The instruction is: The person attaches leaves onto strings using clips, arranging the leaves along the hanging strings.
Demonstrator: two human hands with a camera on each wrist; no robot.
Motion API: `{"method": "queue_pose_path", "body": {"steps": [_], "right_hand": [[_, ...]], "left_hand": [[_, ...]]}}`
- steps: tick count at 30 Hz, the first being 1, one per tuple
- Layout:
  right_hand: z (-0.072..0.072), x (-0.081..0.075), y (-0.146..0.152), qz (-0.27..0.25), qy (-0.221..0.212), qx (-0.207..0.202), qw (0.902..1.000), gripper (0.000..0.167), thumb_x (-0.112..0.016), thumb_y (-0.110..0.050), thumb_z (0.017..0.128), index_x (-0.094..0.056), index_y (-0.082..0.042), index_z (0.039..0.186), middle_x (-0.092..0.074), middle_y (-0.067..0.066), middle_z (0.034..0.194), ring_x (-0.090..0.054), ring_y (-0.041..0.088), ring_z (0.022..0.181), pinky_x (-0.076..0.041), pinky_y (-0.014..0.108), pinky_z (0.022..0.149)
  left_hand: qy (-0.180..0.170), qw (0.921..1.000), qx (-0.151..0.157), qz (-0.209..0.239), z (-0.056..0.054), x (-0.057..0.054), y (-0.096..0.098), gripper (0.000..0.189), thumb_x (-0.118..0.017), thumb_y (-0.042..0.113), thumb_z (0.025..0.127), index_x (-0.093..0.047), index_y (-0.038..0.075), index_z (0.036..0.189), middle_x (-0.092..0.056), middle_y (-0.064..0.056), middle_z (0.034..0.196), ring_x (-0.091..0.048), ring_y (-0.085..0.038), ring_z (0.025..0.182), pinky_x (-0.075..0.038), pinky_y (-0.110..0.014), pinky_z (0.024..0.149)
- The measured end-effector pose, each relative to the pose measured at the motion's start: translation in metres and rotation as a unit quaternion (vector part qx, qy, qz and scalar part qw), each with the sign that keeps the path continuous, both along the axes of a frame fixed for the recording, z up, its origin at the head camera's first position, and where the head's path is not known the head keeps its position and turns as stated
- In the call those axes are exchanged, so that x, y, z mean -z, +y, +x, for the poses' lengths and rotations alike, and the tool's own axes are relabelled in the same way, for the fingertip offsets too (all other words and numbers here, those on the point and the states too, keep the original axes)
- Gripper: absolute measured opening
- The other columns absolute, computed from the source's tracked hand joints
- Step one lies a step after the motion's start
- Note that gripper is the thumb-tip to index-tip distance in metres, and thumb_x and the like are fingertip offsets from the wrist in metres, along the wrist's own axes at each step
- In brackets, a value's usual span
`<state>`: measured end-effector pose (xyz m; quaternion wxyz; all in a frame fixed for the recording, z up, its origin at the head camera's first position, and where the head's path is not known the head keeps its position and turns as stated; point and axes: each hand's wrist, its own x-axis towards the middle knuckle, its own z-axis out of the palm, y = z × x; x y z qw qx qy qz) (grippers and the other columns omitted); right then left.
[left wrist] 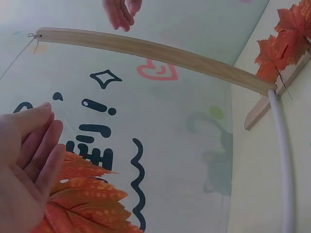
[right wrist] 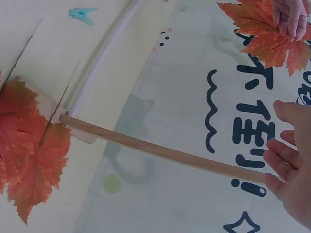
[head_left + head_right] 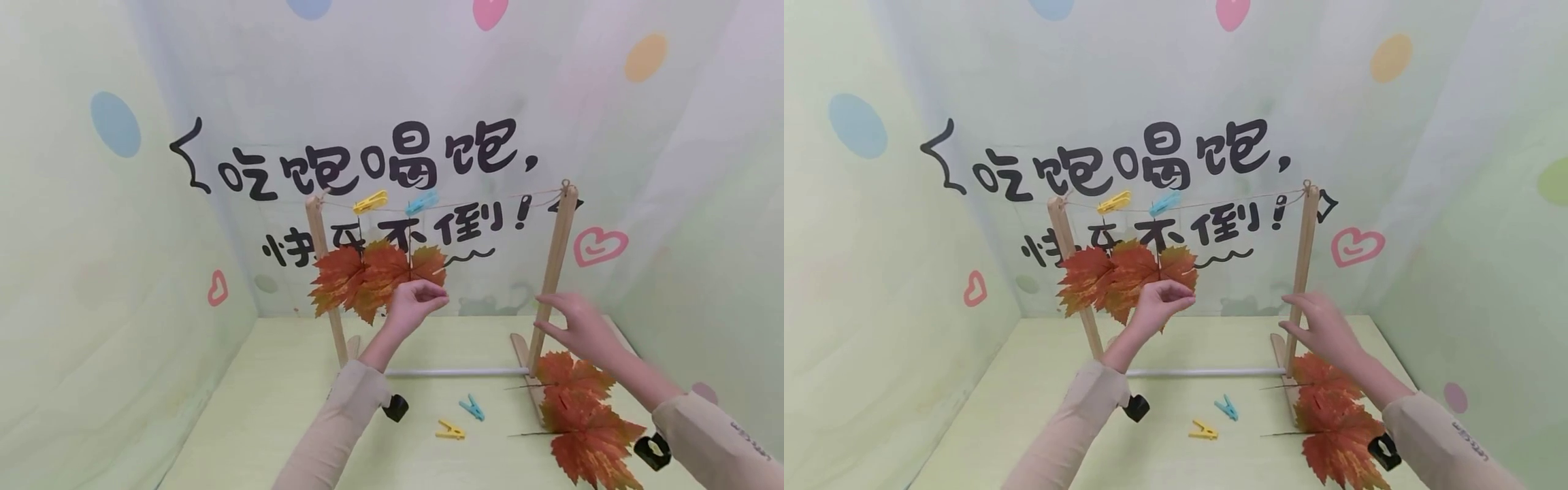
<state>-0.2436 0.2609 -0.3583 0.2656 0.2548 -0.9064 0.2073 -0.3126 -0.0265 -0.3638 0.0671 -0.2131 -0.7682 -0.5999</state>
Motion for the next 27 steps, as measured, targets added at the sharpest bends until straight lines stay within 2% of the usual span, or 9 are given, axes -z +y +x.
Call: {"method": "queue_pose_path", "body": {"steps": [4, 7, 11, 14, 21, 27], "right_hand": [[0.004, 0.020, 0.008, -0.009, -0.026, 0.012, 0.9996, 0.043, -0.076, -0.006, 0.071, -0.060, 0.006, 0.109, -0.062, 0.022, 0.103, -0.055, 0.037, 0.096, -0.047, 0.053, 0.077], [0.007, 0.034, 0.014, -0.012, -0.054, 0.022, 0.9982, 0.044, -0.075, -0.008, 0.071, -0.059, 0.007, 0.110, -0.062, 0.022, 0.104, -0.055, 0.038, 0.097, -0.047, 0.053, 0.078], [0.013, 0.049, 0.021, -0.018, -0.091, 0.033, 0.9951, 0.042, -0.074, -0.004, 0.072, -0.059, 0.007, 0.110, -0.061, 0.023, 0.105, -0.055, 0.040, 0.098, -0.046, 0.054, 0.079], [0.016, 0.058, 0.027, -0.021, -0.103, 0.037, 0.9938, 0.040, -0.073, 0.000, 0.072, -0.060, 0.007, 0.109, -0.061, 0.023, 0.105, -0.055, 0.040, 0.098, -0.047, 0.054, 0.078], [0.017, 0.085, 0.039, -0.033, -0.144, 0.044, 0.9880, 0.037, -0.072, -0.004, 0.073, -0.061, 0.004, 0.107, -0.062, 0.020, 0.104, -0.056, 0.038, 0.096, -0.047, 0.053, 0.078], [0.019, 0.097, 0.041, -0.039, -0.140, 0.035, 0.9888, 0.039, -0.073, -0.004, 0.072, -0.060, 0.007, 0.107, -0.062, 0.020, 0.102, -0.056, 0.039, 0.095, -0.046, 0.054, 0.078]], "left_hand": [[-0.007, 0.9998, 0.017, -0.003, -0.004, 0.010, 0.011, 0.017, -0.072, 0.009, 0.077, -0.069, -0.002, 0.090, -0.068, -0.014, 0.085, -0.064, -0.015, 0.071, -0.051, -0.021, 0.064], [-0.014, 0.9994, 0.026, -0.020, -0.009, 0.025, 0.019, 0.017, -0.071, 0.010, 0.077, -0.069, 0.000, 0.090, -0.069, -0.010, 0.085, -0.062, -0.010, 0.069, -0.051, -0.021, 0.064], [-0.023, 0.9982, 0.037, -0.042, -0.010, 0.042, 0.033, 0.016, -0.070, 0.009, 0.079, -0.068, 0.001, 0.092, -0.068, -0.008, 0.085, -0.062, -0.009, 0.071, -0.051, -0.020, 0.066], [-0.020, 0.9966, 0.043, -0.067, -0.009, 0.056, 0.045, 0.014, -0.069, 0.009, 0.079, -0.068, 0.002, 0.092, -0.068, -0.006, 0.084, -0.062, -0.008, 0.071, -0.051, -0.018, 0.066], [-0.007, 0.9893, 0.047, -0.138, -0.004, 0.093, 0.071, 0.012, -0.069, 0.014, 0.080, -0.069, 0.005, 0.089, -0.068, 0.000, 0.078, -0.060, -0.001, 0.066, -0.048, -0.013, 0.061], [-0.019, 0.9871, 0.045, -0.153, 0.007, 0.120, 0.090, 0.009, -0.068, 0.016, 0.082, -0.069, 0.008, 0.085, -0.067, 0.002, 0.076, -0.058, 0.000, 0.064, -0.046, -0.013, 0.059]]}}
